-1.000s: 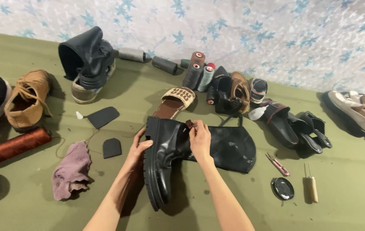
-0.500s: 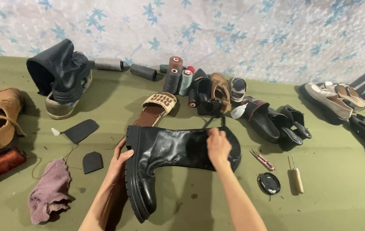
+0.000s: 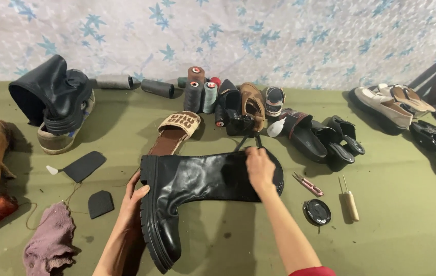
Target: Repairing a black leather boot by working on its seams with a hand tool on a workbench.
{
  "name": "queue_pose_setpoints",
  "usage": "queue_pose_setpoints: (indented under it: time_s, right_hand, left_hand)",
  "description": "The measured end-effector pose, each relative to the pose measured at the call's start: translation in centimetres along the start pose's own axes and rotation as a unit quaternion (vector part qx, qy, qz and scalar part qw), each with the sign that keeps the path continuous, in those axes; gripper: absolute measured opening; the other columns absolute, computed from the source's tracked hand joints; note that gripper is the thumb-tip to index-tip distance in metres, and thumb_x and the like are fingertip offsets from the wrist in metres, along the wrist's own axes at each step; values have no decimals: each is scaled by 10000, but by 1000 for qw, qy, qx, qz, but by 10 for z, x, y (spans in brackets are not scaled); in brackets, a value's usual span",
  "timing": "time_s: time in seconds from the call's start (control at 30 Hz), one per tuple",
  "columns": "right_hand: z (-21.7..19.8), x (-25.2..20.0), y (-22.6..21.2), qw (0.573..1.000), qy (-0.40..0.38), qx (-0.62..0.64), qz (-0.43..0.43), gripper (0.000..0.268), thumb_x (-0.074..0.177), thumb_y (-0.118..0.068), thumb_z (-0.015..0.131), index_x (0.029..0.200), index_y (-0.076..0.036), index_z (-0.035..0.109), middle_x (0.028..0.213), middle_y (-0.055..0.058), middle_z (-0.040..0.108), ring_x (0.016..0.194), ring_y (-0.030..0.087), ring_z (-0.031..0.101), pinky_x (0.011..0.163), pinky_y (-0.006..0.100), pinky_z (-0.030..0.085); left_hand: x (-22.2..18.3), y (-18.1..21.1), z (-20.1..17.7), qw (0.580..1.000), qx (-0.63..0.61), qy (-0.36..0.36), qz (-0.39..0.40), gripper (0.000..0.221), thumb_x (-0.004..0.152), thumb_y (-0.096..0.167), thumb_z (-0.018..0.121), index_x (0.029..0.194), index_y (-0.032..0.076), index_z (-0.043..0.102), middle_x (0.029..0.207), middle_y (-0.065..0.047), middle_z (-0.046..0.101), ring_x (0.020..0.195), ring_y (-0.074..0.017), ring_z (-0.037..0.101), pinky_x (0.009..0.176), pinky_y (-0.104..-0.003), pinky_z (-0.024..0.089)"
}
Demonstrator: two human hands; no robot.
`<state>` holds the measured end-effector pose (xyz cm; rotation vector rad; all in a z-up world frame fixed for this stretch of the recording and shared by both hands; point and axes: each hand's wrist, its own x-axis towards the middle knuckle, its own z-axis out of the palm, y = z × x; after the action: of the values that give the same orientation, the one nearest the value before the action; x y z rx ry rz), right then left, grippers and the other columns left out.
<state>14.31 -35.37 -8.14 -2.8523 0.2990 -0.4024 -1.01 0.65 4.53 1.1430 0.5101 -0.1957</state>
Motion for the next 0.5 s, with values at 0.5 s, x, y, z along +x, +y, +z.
queue_pose_setpoints:
  time_s: [0.5]
  right_hand:
    - [8, -69, -67, 991, -61, 52, -106, 283, 958, -228, 531, 1201, -291, 660, 1035, 37, 634, 855, 317, 694, 634, 503, 563]
  left_hand:
    - [-10, 3, 7, 1000, 8, 6, 9, 827, 774, 315, 585, 1571, 263, 369, 1389, -146, 589, 1148, -341, 608, 937, -499, 487]
